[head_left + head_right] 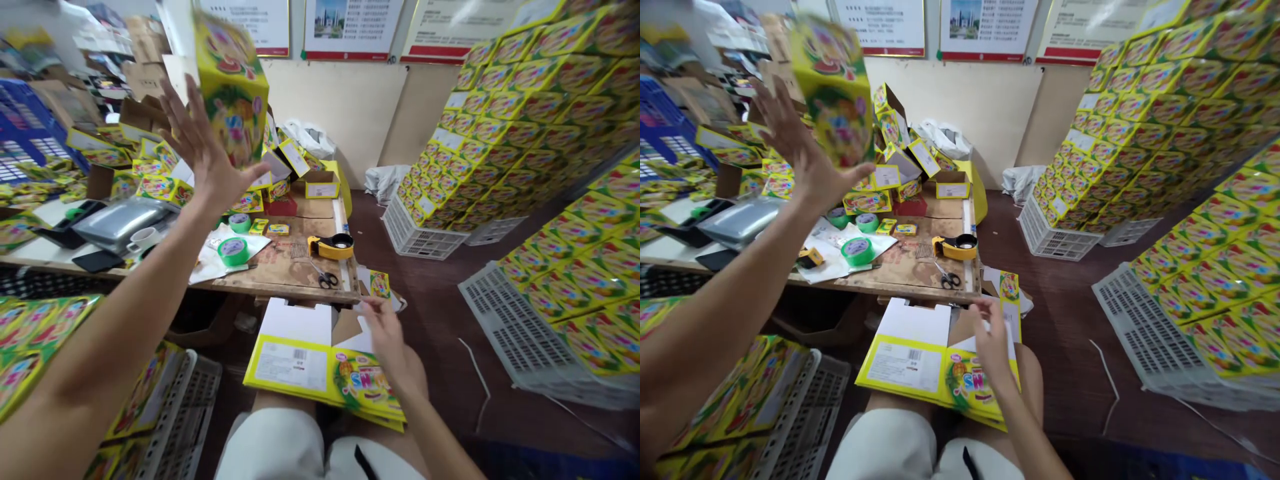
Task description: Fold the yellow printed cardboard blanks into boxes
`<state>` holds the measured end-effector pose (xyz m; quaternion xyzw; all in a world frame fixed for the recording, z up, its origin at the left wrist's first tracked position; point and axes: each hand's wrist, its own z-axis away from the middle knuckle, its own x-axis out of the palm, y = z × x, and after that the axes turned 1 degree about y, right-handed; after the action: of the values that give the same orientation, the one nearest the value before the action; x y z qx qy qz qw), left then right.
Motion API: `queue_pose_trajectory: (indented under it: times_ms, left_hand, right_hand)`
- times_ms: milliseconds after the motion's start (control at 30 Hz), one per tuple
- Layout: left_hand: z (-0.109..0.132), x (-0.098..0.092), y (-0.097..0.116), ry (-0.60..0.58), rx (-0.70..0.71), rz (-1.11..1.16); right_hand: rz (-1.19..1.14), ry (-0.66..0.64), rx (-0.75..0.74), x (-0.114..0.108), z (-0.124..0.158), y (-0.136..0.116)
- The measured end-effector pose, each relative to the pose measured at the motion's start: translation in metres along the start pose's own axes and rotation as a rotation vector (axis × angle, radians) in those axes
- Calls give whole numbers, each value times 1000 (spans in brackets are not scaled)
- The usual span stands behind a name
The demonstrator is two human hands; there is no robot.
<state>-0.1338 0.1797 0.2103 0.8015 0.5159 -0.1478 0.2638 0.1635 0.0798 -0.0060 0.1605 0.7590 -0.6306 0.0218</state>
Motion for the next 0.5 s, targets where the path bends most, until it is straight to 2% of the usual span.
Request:
queue_pose_trajectory:
  times_ms: [33,67,100,133,167,233,300,333,400,433,500]
  left_hand:
    - [-8,3,-3,24,36,-55]
    - [-1,8,-3,5,54,-44]
    - [21,15,-2,-74,58,14]
    - [55,22,0,-221,65,82]
    - [101,29,2,-394,39,156]
    - [205,40,4,-760,-61,205]
    - [298,45,3,-946,-207,136]
    - [333,45,3,-979,-237,100]
    - [374,45,2,-951,-241,37]
    - [382,45,2,-923,-228,16]
    - [383,45,2,-890,-212,-10]
  right_hand:
    - [80,-50,-69,10,0,0]
    - [173,-116,-141,21,0,1]
    - [284,-196,-209,33,0,4]
    - [400,-280,-260,44,0,9]
    - [506,-357,-293,54,0,14]
    - [652,-457,-315,72,-1,25]
    - [705,-500,-316,84,-2,34]
    - [713,-507,-314,88,-2,37]
    - [746,-514,-314,93,-4,40]
    - [763,-512,-314,95,-5,40]
    - [795,-500,-311,96,-9,38]
